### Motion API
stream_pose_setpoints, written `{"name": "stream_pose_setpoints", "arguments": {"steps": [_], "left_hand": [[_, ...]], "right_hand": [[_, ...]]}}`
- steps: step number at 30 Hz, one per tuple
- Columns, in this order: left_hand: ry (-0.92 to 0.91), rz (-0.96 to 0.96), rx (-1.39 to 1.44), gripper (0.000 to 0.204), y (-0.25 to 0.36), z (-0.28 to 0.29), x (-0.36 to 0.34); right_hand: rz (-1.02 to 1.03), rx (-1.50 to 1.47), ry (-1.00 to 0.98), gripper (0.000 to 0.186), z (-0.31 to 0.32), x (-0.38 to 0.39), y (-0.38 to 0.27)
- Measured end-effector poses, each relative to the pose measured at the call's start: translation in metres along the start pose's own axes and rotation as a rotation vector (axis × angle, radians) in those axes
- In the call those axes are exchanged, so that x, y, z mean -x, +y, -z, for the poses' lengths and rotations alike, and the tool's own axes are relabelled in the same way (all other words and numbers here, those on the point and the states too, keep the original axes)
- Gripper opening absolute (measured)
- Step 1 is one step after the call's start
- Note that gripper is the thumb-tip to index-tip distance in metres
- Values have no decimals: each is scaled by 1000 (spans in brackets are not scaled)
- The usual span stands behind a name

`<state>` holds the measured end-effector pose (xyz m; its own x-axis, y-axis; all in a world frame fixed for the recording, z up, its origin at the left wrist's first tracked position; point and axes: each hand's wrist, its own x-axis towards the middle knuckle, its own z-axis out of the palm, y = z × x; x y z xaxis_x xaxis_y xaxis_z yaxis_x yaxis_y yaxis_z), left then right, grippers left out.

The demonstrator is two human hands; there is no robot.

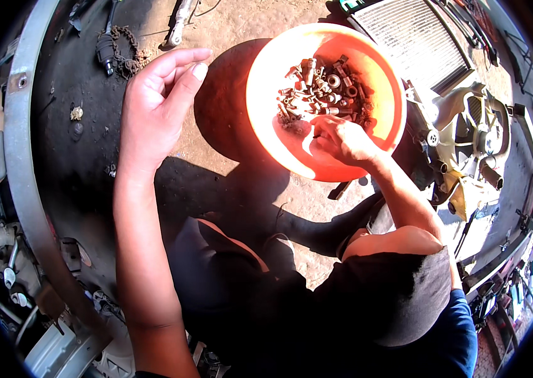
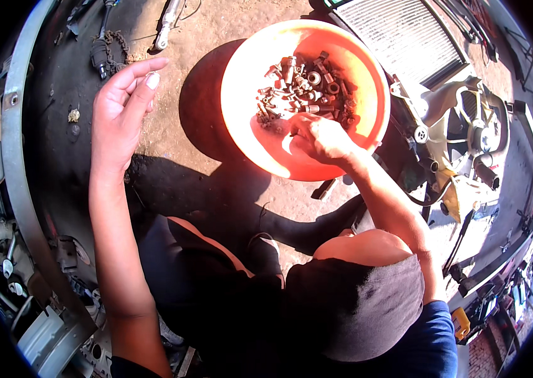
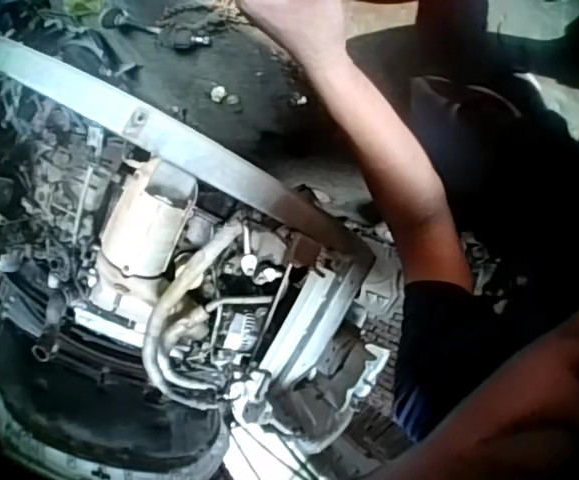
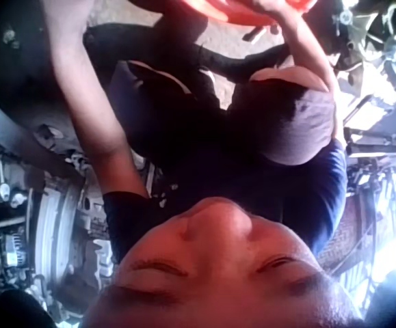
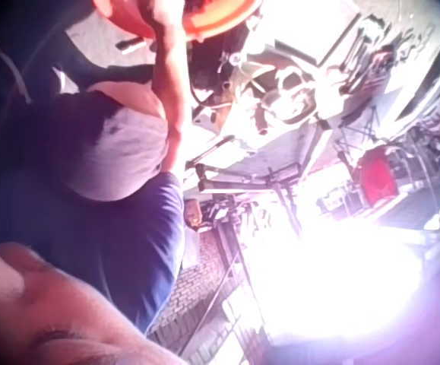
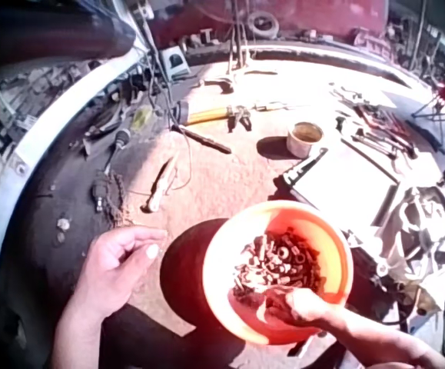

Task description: The person assembles a radiator fan and shroud onto a radiator by hand, then sits on the floor to pick out fasteners from a plastic basin.

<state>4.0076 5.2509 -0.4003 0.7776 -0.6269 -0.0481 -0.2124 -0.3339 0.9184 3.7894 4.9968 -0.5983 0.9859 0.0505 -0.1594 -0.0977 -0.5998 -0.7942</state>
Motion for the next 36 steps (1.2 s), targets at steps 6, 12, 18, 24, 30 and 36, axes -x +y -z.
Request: {"name": "stream_pose_setpoints", "arguments": {"steps": [6,12,18,24,30,36], "left_hand": [[-51,16,-15,25,3,-15,-3],[-68,9,-87,25,8,-9,2],[-6,4,-13,26,6,-5,3],[-72,63,-75,30,6,-2,0],[-92,95,-78,29,-15,-1,-12],[-94,54,-97,30,-32,-47,-31]], "right_hand": [[279,10,27,21,-49,-26,33],[87,-52,-108,20,1,-8,-2],[-181,-143,-28,20,36,16,1],[-346,-128,140,21,74,36,-7],[-131,-93,105,18,94,77,-30],[-125,-42,306,24,170,167,-51]]}}
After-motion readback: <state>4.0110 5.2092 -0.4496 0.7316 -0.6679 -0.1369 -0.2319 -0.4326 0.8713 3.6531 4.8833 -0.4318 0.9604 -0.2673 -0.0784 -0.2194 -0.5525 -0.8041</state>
